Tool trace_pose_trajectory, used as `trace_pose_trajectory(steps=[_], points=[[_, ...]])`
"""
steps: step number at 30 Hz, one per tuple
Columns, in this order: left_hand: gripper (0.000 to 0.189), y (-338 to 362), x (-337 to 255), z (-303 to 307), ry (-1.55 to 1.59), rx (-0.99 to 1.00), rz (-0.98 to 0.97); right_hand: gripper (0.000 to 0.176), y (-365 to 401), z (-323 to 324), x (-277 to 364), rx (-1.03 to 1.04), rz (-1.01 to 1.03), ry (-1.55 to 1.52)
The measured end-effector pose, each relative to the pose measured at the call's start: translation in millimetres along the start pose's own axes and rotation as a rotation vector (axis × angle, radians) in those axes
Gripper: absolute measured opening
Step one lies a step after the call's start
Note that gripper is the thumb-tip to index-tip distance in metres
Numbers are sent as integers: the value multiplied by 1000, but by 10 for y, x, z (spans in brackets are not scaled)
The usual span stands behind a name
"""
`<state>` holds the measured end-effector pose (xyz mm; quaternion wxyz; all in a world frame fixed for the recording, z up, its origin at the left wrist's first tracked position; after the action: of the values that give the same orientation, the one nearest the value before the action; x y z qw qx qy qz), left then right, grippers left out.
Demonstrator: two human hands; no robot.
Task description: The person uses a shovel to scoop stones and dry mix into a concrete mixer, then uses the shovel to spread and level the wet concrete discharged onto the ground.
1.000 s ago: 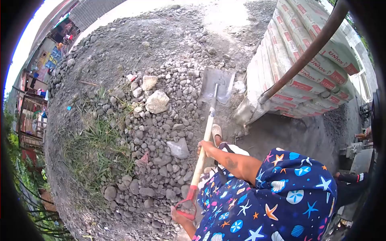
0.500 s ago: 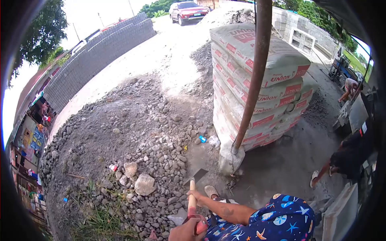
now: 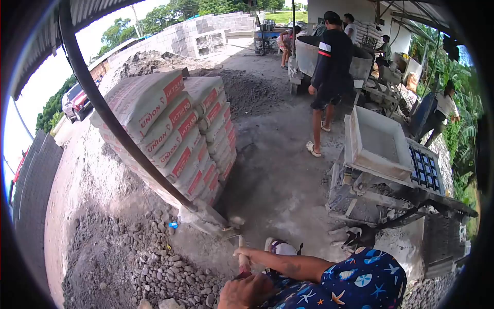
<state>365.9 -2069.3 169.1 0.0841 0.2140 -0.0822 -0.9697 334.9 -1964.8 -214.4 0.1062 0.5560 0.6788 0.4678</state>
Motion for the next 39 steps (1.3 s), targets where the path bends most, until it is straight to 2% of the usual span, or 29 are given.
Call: trace_pose_trajectory(steps=[1,3,5,6,8,9,10,11,13,14,15,16,18,20,21,22,24,27,28,30,33,34,36,38,39], points=[[19,-88,-87,25,10,-8,-30,33,63,211,66,-69,66,-36],[18,-303,-241,93,20,-27,-81,29,-161,719,226,-6,127,-152],[18,-550,-355,132,4,-26,-145,25,-286,1210,544,-210,360,-231],[18,-700,-370,122,-18,-7,-193,25,-201,1305,677,-215,368,-250],[18,-1029,-428,72,-71,37,-321,23,280,1506,1364,-171,827,-363],[18,-1216,-474,6,-76,53,-334,23,669,1492,1754,-247,733,-464],[17,-1379,-534,-69,-223,31,-411,23,1044,1458,2120,-315,630,-571],[20,-1565,-577,-150,-369,9,-491,25,1310,1504,2430,-342,662,-499],[17,-2074,-506,-392,-333,63,-536,26,1542,1896,2980,-380,691,-439],[15,-2320,-447,-581,-282,107,-562,31,1569,2133,3193,-357,709,-193],[13,-2597,-352,-829,-305,122,-572,35,1561,2337,3308,-327,714,56],[11,-2916,-220,-1091,-332,130,-582,35,1553,2574,3352,-331,703,44],[12,-3517,43,-1591,-567,147,-625,43,1639,3029,3411,-456,860,422],[12,-4102,459,-2251,-481,71,-646,46,1735,3526,3311,-529,825,501],[12,-4371,568,-2516,-445,45,-646,43,1723,3829,3132,-555,756,439],[9,-4679,505,-2554,-412,-57,-644,41,1792,4024,3039,-580,692,380],[3,-5324,399,-2535,-355,-262,-635,38,2030,4305,2835,-660,478,283],[4,-6173,148,-2276,-297,-459,-620,34,2072,4704,2539,-629,346,120],[6,-6526,39,-2259,-354,-120,-635,33,2090,4774,2507,-651,323,27],[8,-7000,-218,-2151,-385,218,-633,32,2127,4942,2631,-681,287,-53],[8,-7418,-634,-1745,-253,183,-771,31,1951,5027,3055,-739,345,-217],[4,-7595,-764,-1664,-222,177,-799,31,1937,5026,3343,-774,427,-169],[6,-8022,-1009,-1409,-188,171,-834,29,1944,4972,4130,-865,653,-163],[18,-8429,-1224,-1031,-70,37,-912,29,2063,4910,5053,-995,1000,-178],[22,-8637,-1313,-861,-27,-2,-938,31,2189,4870,5526,-1019,1097,-137]])
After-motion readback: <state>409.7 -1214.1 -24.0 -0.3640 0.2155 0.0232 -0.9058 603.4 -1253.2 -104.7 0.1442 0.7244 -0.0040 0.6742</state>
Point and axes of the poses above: each hand's wrist, its own y-axis away from the middle knuckle, its own z-axis out of the back of the hand, x = y × z, the point moved 4 cm from there along -y, towards the middle knuckle, and after that the axes turned 7 degrees about -y, right-handed, at the moved point
